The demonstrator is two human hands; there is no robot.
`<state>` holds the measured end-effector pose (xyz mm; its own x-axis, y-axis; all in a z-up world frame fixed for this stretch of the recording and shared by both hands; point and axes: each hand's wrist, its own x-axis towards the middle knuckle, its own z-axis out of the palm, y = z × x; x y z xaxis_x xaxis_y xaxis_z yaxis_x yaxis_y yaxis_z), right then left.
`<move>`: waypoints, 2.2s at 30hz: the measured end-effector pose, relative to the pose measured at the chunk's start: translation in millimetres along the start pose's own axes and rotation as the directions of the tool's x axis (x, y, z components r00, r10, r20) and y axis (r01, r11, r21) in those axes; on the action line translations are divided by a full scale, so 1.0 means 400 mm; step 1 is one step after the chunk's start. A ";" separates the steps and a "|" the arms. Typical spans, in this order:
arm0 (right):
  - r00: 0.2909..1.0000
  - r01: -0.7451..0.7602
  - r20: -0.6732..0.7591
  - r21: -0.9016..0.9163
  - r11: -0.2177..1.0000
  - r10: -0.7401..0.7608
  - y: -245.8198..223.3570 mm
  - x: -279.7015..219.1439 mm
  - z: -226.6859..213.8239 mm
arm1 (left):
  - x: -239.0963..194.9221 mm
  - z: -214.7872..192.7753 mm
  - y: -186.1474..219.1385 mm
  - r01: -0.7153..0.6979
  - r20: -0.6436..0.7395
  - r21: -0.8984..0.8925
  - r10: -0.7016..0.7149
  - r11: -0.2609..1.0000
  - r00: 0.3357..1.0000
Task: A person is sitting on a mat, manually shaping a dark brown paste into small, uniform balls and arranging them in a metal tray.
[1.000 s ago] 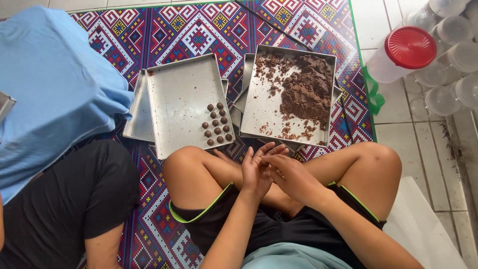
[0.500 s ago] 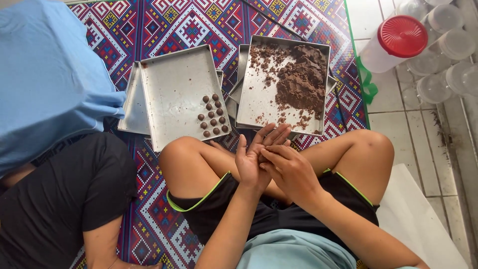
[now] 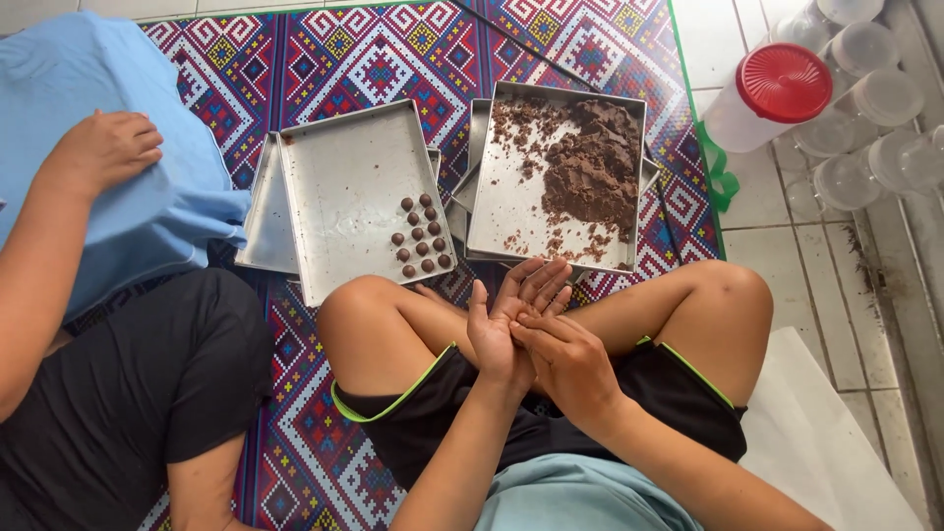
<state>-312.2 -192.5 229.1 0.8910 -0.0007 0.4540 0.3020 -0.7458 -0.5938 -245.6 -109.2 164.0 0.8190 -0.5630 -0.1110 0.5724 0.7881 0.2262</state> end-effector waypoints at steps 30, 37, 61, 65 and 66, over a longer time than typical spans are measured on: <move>0.994 -0.078 0.085 0.166 0.983 0.065 -0.076 -0.068 -0.040 | -0.122 0.069 0.021 0.072 -0.131 -0.062 -0.080 0.995 0.988; 0.988 -0.083 0.141 0.108 0.991 0.067 -0.107 -0.022 -0.092 | -0.116 0.095 0.028 0.094 -0.209 -0.028 -0.097 0.995 0.973; 0.993 -0.106 0.063 0.139 0.985 0.098 -0.135 -0.086 -0.080 | -0.163 0.105 0.007 0.060 -0.140 -0.106 -0.075 0.993 0.987; 0.990 -0.136 0.040 0.111 0.984 0.132 -0.143 -0.076 -0.104 | -0.156 0.135 0.011 0.126 -0.210 -0.003 -0.124 0.992 0.970; 0.986 -0.157 0.067 0.104 0.982 0.151 -0.143 -0.072 -0.112 | -0.156 0.140 0.013 0.146 -0.213 0.021 -0.138 0.989 0.967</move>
<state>-370.4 -179.6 279.9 0.9469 -0.0689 0.3139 0.1916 -0.6632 -0.7235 -295.8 -83.9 226.2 0.7218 -0.6001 -0.3447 0.6846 0.6924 0.2278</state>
